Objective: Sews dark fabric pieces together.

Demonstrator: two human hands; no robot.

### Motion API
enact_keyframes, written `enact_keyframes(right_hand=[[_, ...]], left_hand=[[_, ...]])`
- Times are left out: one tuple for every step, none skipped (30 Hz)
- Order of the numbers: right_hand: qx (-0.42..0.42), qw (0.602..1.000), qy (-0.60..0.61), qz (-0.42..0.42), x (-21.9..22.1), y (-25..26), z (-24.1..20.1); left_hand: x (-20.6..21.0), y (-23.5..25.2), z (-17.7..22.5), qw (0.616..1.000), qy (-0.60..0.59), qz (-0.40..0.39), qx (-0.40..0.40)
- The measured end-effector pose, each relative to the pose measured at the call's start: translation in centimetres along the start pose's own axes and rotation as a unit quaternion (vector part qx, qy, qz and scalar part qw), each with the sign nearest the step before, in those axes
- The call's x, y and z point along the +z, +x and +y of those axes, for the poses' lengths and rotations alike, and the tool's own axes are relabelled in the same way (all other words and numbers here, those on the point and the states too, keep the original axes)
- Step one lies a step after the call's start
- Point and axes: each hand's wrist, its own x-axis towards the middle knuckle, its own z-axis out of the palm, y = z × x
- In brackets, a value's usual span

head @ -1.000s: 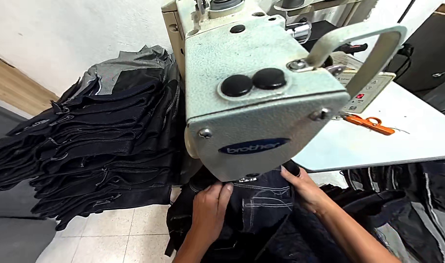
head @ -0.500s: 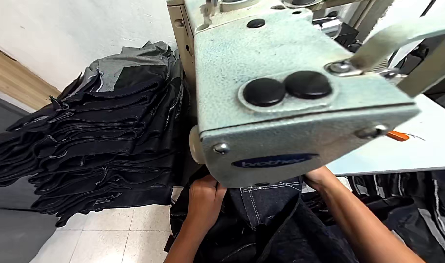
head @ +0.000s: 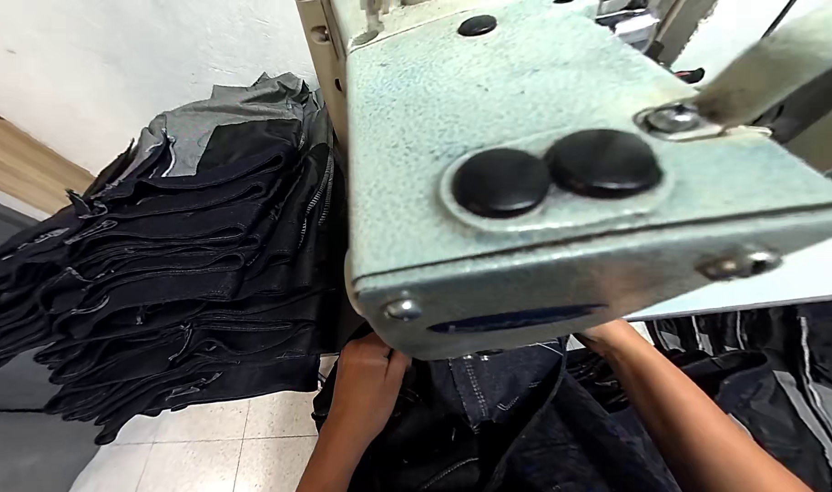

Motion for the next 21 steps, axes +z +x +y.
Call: enact_keyframes(right_hand=[[0.001, 1.0, 0.003, -0.004, 0.1, -0.1, -0.4], [0.001, 1.0, -0.002, -0.011, 0.1, -0.1, -0.7], [-0.001, 1.0, -0.015, -0.019, 0.1, -0.1, -0.8], [-0.006, 0.999, -0.034, -0.027, 0.0, -0.1, -0.9], [-0.017, 0.998, -0.053, -0.031, 0.0, -0.1, -0.9], [-0.029, 0.996, -0.071, -0.033, -0.1, 0.0, -0.8], [-0.043, 0.995, -0.086, -0.033, -0.3, 0.1, -0.7], [-0.051, 0.993, -0.103, -0.032, -0.5, 0.2, -0.6], [-0.056, 0.991, -0.116, -0.032, -0.9, 0.2, -0.4], [-0.057, 0.991, -0.119, -0.03, -1.3, 0.2, 0.0], [-0.059, 0.99, -0.124, -0.027, -1.8, 0.2, 0.5], [-0.061, 0.989, -0.133, -0.021, -2.3, 0.1, 1.0], [-0.057, 0.988, -0.141, -0.013, -2.7, -0.3, 1.5], [-0.05, 0.988, -0.146, 0.0, -3.0, -0.8, 1.8], [-0.042, 0.988, -0.15, 0.013, -3.1, -1.4, 2.2], [-0.031, 0.988, -0.149, 0.025, -3.1, -2.1, 2.6], [-0.012, 0.989, -0.14, 0.032, -3.0, -2.8, 3.1], [0.016, 0.991, -0.125, 0.036, -2.8, -3.4, 3.4], [0.05, 0.993, -0.098, 0.039, -2.5, -3.9, 3.9], [0.086, 0.994, -0.058, 0.04, -1.9, -4.3, 4.4], [0.118, 0.992, -0.007, 0.044, -1.2, -4.6, 4.9]], left_hand=[[-0.2, 0.0, -0.2, 1.0, -0.004, 0.003, 0.006], [-0.5, -0.1, -0.4, 1.0, -0.004, 0.004, 0.008], [-0.8, -0.1, -0.5, 1.0, -0.005, 0.003, 0.009], [-1.1, -0.1, -0.6, 1.0, -0.007, 0.004, 0.013], [-1.3, -0.2, -0.8, 1.0, -0.014, 0.005, 0.017], [-1.6, -0.2, -0.9, 1.0, -0.021, 0.005, 0.021], [-2.0, -0.3, -0.9, 0.999, -0.02, 0.005, 0.024], [-2.3, -0.3, -0.9, 1.0, -0.013, 0.002, 0.028], [-2.7, -0.4, -0.9, 1.0, 0.001, -0.005, 0.031], [-3.0, -0.6, -1.0, 0.999, 0.014, -0.016, 0.033], [-3.3, -0.8, -1.1, 0.999, 0.02, -0.025, 0.034], [-3.5, -1.0, -1.1, 0.999, 0.022, -0.033, 0.037], [-3.7, -1.2, -1.2, 0.998, 0.021, -0.042, 0.042], [-3.9, -1.4, -1.1, 0.997, 0.018, -0.055, 0.046], [-4.0, -1.6, -0.9, 0.996, 0.016, -0.071, 0.048], [-4.2, -1.8, -0.6, 0.995, 0.018, -0.09, 0.046], [-4.2, -1.9, -0.2, 0.993, 0.027, -0.111, 0.041], [-4.2, -1.9, 0.3, 0.99, 0.042, -0.133, 0.035], [-4.0, -2.0, 0.8, 0.986, 0.059, -0.155, 0.025], [-3.6, -2.0, 1.5, 0.982, 0.076, -0.172, 0.014], [-3.0, -1.9, 2.1, 0.979, 0.1, -0.18, 0.009]])
